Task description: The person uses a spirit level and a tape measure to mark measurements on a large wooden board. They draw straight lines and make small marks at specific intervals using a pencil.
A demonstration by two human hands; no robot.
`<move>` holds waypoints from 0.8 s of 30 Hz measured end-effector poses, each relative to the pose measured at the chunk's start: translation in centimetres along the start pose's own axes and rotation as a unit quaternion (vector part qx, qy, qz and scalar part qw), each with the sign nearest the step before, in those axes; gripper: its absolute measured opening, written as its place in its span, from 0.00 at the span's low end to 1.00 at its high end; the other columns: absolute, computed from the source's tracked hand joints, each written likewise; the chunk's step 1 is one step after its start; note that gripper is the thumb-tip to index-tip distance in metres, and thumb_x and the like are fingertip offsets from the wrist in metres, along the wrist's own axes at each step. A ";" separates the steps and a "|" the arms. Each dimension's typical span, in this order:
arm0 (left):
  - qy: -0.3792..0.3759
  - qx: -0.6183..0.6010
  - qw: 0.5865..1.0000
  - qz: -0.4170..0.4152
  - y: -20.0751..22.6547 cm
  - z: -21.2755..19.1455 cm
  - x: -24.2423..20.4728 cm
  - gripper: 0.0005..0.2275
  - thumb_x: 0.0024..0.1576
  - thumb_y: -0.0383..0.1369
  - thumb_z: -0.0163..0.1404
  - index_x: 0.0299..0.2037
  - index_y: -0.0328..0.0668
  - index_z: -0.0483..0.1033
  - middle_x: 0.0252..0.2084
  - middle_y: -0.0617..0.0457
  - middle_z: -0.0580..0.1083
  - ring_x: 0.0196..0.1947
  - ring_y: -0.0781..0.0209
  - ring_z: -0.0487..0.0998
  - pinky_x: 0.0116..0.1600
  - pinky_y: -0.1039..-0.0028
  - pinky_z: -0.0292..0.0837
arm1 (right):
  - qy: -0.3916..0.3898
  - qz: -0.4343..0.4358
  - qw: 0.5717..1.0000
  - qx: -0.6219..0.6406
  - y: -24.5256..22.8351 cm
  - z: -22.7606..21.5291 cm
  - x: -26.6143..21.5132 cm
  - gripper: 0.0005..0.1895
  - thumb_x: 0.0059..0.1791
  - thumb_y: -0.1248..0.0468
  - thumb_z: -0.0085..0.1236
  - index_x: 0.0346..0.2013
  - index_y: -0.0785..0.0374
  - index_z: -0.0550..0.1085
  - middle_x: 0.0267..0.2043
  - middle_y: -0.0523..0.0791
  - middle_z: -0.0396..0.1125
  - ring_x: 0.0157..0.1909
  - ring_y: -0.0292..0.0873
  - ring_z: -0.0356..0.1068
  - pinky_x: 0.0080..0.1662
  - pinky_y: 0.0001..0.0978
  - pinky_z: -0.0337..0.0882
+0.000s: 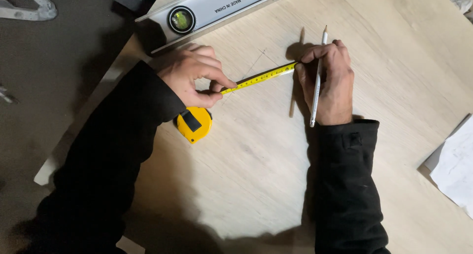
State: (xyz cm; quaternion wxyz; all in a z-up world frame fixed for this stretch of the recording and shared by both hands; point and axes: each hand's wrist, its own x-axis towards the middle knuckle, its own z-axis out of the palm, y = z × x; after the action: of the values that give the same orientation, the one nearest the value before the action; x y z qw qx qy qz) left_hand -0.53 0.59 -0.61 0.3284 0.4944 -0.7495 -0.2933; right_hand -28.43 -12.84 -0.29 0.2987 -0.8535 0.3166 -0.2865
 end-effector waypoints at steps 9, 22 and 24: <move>-0.015 -0.002 1.000 0.002 -0.7 0.4 -0.2 0.12 0.47 0.26 0.62 0.41 0.44 0.85 0.30 0.64 0.77 0.38 0.65 0.71 0.47 0.74 0.67 | 0.004 -0.022 1.000 -0.011 -1.9 -0.2 1.0 0.15 0.47 0.80 0.63 0.38 0.67 0.66 0.37 0.50 0.68 0.43 0.52 0.66 0.64 0.50 0.62; -0.010 0.007 1.000 -0.003 -0.6 0.4 -0.2 0.11 0.47 0.26 0.61 0.41 0.45 0.85 0.29 0.64 0.77 0.38 0.66 0.70 0.45 0.74 0.65 | -0.019 0.030 0.999 -0.012 -0.2 0.0 0.0 0.14 0.52 0.77 0.65 0.43 0.64 0.67 0.44 0.48 0.69 0.50 0.48 0.66 0.52 0.38 0.70; -0.015 0.016 1.000 0.004 -0.8 0.5 -0.3 0.10 0.48 0.27 0.61 0.40 0.45 0.85 0.29 0.64 0.77 0.38 0.66 0.70 0.45 0.74 0.65 | -0.022 0.037 0.999 -0.014 0.0 0.0 -0.1 0.14 0.52 0.77 0.65 0.43 0.64 0.67 0.43 0.48 0.69 0.49 0.48 0.66 0.52 0.39 0.70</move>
State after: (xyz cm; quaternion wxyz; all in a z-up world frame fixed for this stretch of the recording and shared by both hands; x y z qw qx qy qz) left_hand -0.45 0.62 -1.57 0.3106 0.4924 -0.7604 -0.2877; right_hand -28.46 -12.77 -0.29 0.3038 -0.8516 0.3450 -0.2519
